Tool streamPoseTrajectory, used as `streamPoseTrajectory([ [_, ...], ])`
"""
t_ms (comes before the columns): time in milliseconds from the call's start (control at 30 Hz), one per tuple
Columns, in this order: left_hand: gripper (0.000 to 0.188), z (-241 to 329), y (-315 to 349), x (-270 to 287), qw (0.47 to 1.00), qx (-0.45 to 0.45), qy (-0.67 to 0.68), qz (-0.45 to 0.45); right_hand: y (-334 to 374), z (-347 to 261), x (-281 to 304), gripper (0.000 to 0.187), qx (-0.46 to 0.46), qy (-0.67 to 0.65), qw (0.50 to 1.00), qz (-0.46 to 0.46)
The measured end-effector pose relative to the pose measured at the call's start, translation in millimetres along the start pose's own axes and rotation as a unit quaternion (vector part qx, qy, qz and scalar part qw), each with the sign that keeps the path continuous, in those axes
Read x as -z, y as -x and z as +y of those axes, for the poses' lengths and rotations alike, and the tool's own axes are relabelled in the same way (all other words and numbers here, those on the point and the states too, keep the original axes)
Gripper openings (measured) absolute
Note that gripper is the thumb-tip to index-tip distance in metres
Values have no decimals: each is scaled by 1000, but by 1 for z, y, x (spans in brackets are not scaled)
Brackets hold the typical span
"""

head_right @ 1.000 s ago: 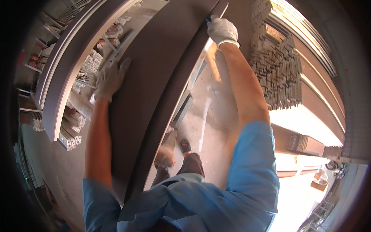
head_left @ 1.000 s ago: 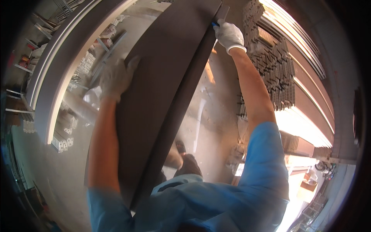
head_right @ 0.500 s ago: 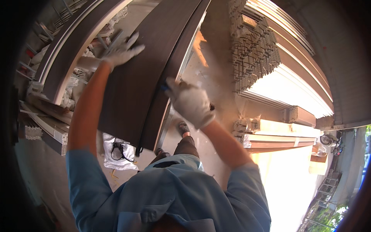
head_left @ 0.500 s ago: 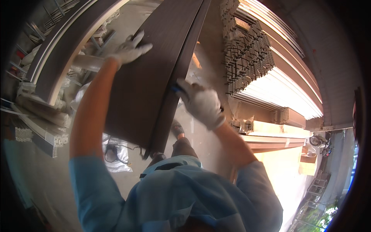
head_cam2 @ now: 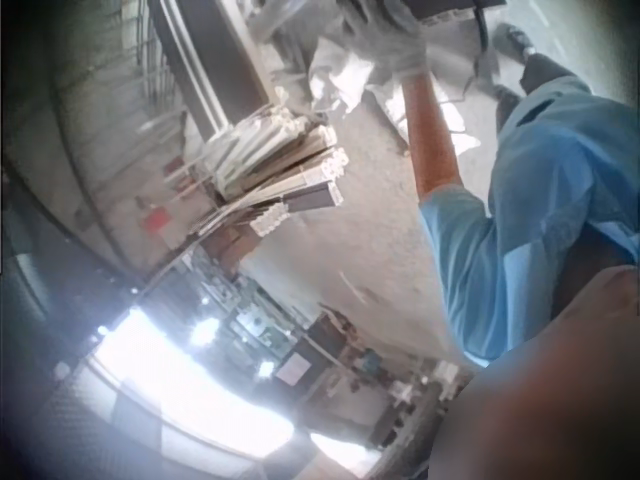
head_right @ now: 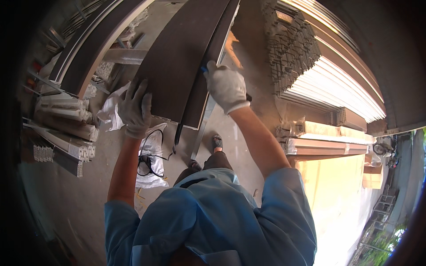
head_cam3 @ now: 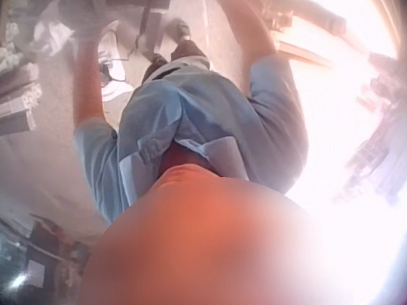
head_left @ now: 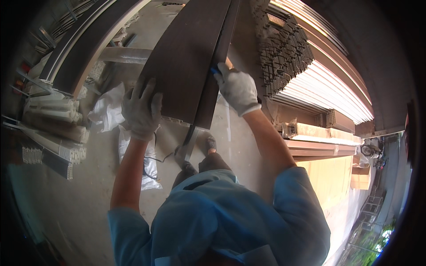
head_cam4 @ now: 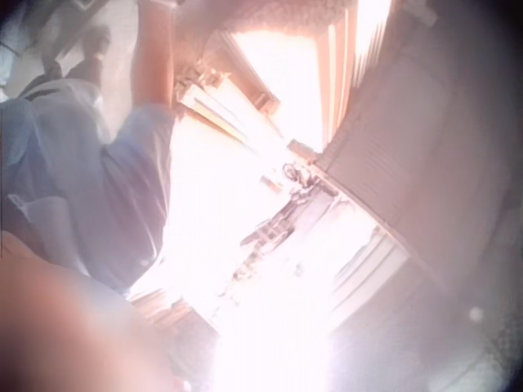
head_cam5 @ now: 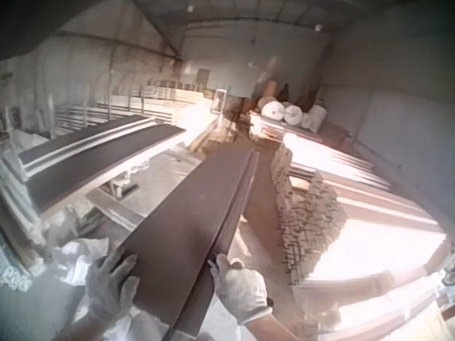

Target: The person picks up large flat panels from a rack, places them on a workbench, and uses a blue utility knife to cut or trim edges. The person then stacks the trimmed panels and repeats the process with additional panels.

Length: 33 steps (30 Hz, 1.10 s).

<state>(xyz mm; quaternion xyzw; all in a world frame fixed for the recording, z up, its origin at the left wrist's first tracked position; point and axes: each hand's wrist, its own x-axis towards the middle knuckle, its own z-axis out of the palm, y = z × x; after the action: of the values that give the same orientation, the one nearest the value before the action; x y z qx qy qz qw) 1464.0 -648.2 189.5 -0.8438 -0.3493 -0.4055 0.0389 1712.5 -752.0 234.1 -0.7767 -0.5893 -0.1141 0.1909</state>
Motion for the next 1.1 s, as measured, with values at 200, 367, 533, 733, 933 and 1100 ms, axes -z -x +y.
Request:
streamPoseTrajectory([
  [200, 41, -1, 3, 1, 1000, -4, -7, -5, 90, -46, 17, 31, -15, -63, 993, -98],
  [367, 40, -2, 0, 1, 1000, -12, 1, -20, 134, -88, 50, 42, 147, -222, 933, -243],
  [533, 43, 10, 10, 44, 988, -148, 10, 50, 106, -54, 83, 41, 106, -410, 899, -112],
  [733, 36, 101, 76, 79, 832, 124, 483, -243, 121, -52, 77, 38, -100, -629, 767, -77],
  [933, 23, 99, 92, 83, 814, 122, 425, -377, 141, -27, 78, 42, 36, -463, 858, -218],
  [1100, 26, 94, 100, 80, 833, 0, 380, -403, 159, -12, 75, 40, 89, -235, 846, -469],
])
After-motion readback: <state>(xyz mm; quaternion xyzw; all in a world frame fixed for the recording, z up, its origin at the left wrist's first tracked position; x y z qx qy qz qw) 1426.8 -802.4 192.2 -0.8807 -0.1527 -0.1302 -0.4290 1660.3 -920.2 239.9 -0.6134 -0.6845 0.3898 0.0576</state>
